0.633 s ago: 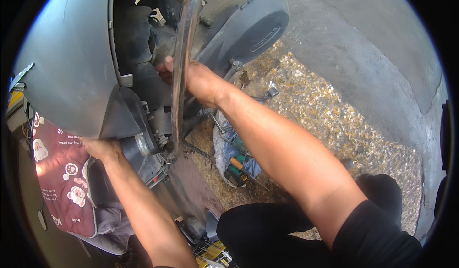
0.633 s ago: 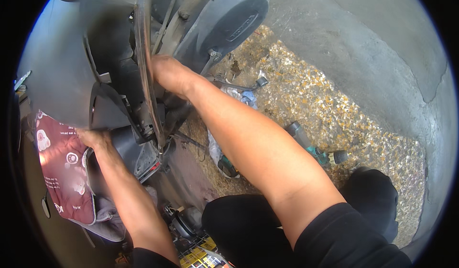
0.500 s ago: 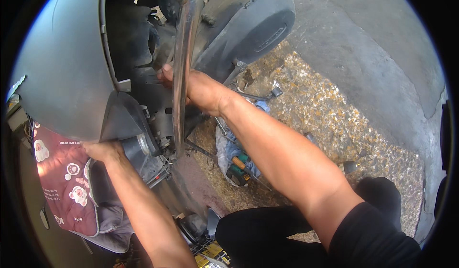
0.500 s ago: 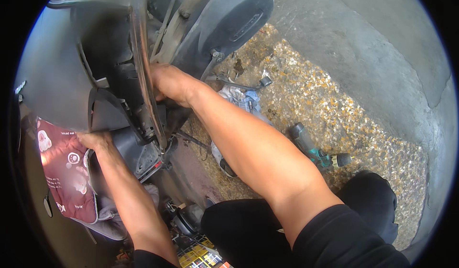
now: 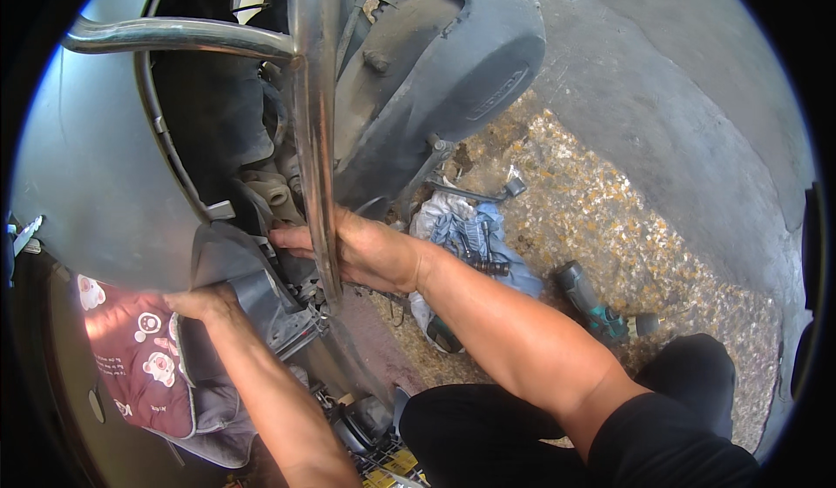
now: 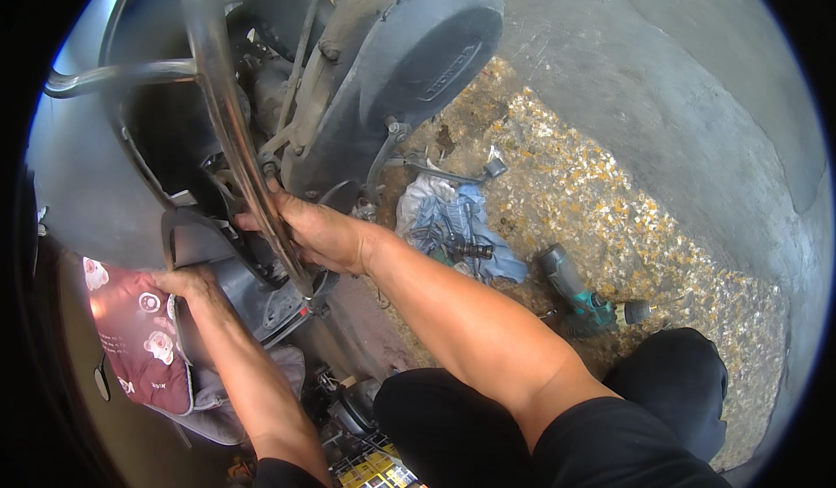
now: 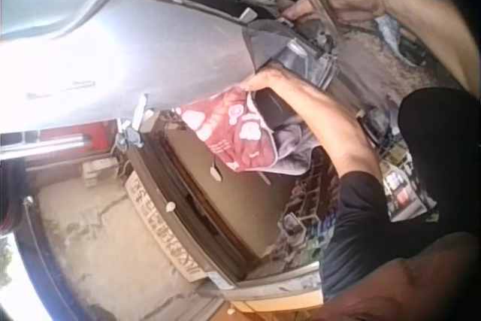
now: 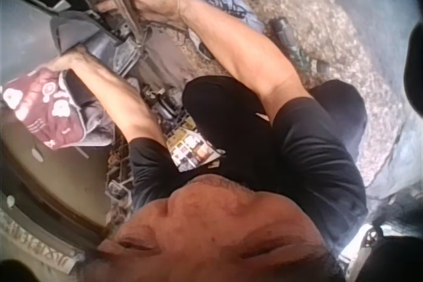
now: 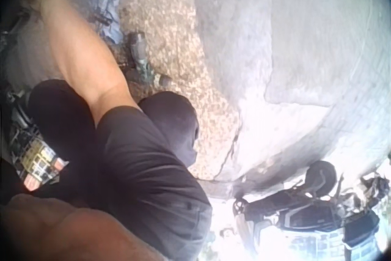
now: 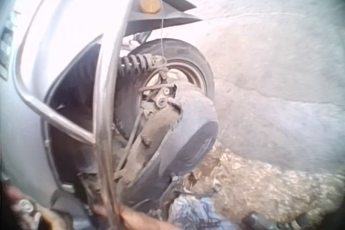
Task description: The person cleans their hands with a cloth, then walks around the workshop area. They return to a silver scooter with its seat removed and repeatedly lift and lower the seat cover, inspecting the internal components. The person also uses a spray can near the scooter's rear wheel area.
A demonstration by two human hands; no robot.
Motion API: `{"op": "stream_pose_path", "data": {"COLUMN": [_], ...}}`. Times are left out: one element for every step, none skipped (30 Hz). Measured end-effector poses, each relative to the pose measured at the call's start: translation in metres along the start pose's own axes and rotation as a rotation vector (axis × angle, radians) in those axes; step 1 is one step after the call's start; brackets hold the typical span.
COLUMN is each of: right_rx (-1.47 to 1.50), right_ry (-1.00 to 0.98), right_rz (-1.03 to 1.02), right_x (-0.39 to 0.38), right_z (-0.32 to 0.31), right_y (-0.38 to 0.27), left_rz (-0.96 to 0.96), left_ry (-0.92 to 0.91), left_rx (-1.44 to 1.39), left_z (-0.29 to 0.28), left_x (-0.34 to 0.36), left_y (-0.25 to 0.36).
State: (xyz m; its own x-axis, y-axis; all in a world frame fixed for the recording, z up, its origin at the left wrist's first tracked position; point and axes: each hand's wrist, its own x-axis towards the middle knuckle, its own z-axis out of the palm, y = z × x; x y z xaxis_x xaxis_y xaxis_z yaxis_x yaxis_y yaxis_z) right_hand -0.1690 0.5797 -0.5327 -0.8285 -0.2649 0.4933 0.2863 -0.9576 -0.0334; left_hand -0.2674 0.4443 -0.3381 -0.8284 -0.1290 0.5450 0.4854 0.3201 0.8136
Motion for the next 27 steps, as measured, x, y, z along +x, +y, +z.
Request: {"op": "stream_pose_path", "data": {"right_rx": [0.011,0.017,0.007,-0.008,-0.003,-0.008,-0.012,-0.030,-0.027,-0.023,-0.026,-0.018,-0.014,-0.018,-0.024,-0.015,-0.009,-0.005,-0.015,-0.028,-0.045,-0.057,-0.071,-0.083,-0.095,-0.102,-0.114], "right_ry": [0.000,-0.010,-0.008,0.013,0.001,0.009,0.015,0.027,0.023,0.023,0.016,0.016,0.016,0.012,0.026,0.023,0.037,0.024,0.040,0.030,0.039,0.040,0.062,0.083,0.095,0.106,0.104], "right_rz": [-0.010,-0.018,-0.009,-0.003,-0.014,-0.006,0.002,-0.005,-0.010,-0.016,-0.036,-0.043,-0.051,-0.066,-0.070,-0.080,-0.076,-0.086,-0.078,-0.086,-0.078,-0.080,-0.068,-0.060,-0.048,-0.041,-0.042], "right_x": [0.001,0.001,0.001,0.000,-0.001,-0.003,-0.004,-0.006,-0.005,-0.005,-0.005,-0.004,-0.004,-0.003,-0.004,-0.005,-0.007,-0.008,-0.008,-0.008,-0.009,-0.010,-0.012,-0.014,-0.015,-0.017,-0.018], "right_z": [-0.001,-0.001,-0.001,-0.001,-0.001,-0.001,-0.001,0.000,0.000,0.000,0.000,-0.001,-0.001,-0.001,-0.002,-0.002,-0.002,-0.002,-0.003,-0.003,-0.003,-0.003,-0.002,-0.002,-0.002,-0.001,-0.001], "right_y": [0.001,0.001,0.002,0.002,0.002,0.002,0.003,0.004,0.004,0.005,0.006,0.007,0.008,0.009,0.009,0.010,0.009,0.009,0.008,0.005,0.003,0.001,-0.002,-0.004,-0.006,-0.007,-0.008], "left_rz": [0.010,-0.015,-0.040,-0.065,-0.049,-0.034,-0.018,-0.032,-0.031,-0.022,-0.032,-0.021,-0.007,-0.003,-0.011,-0.013,-0.026,-0.028,-0.030,-0.021,-0.011,-0.016,-0.021,-0.031,-0.027,-0.028,-0.038], "left_ry": [-0.001,0.023,0.049,0.076,0.075,0.074,0.073,0.031,0.065,0.054,0.053,0.061,0.052,0.061,0.072,0.069,0.072,0.059,0.065,0.054,0.043,0.040,0.037,0.040,0.027,0.020,0.026], "left_rx": [0.044,0.056,0.067,0.076,0.099,0.123,0.148,0.047,0.069,0.070,0.061,0.068,0.078,0.086,0.089,0.088,0.081,0.075,0.072,0.068,0.064,0.050,0.036,0.023,0.022,0.024,0.030], "left_z": [-0.001,-0.001,0.000,0.000,0.001,0.001,0.001,0.000,0.000,-0.001,-0.001,-0.001,-0.001,-0.001,0.000,0.001,0.001,0.002,0.002,0.002,0.001,0.000,-0.002,-0.003,-0.005,-0.007,-0.008], "left_x": [0.000,0.000,0.000,0.000,0.001,0.001,0.001,0.000,0.002,0.001,0.002,0.001,0.000,0.000,-0.001,-0.002,-0.003,-0.004,-0.004,-0.004,-0.003,-0.002,-0.001,0.000,0.002,0.003,0.004], "left_y": [0.001,0.001,0.000,0.000,-0.001,-0.001,-0.001,-0.002,-0.001,-0.002,-0.002,-0.002,-0.001,-0.001,-0.002,-0.001,-0.001,-0.001,-0.001,-0.001,-0.001,-0.001,-0.002,-0.003,-0.004,-0.005,-0.006]}}
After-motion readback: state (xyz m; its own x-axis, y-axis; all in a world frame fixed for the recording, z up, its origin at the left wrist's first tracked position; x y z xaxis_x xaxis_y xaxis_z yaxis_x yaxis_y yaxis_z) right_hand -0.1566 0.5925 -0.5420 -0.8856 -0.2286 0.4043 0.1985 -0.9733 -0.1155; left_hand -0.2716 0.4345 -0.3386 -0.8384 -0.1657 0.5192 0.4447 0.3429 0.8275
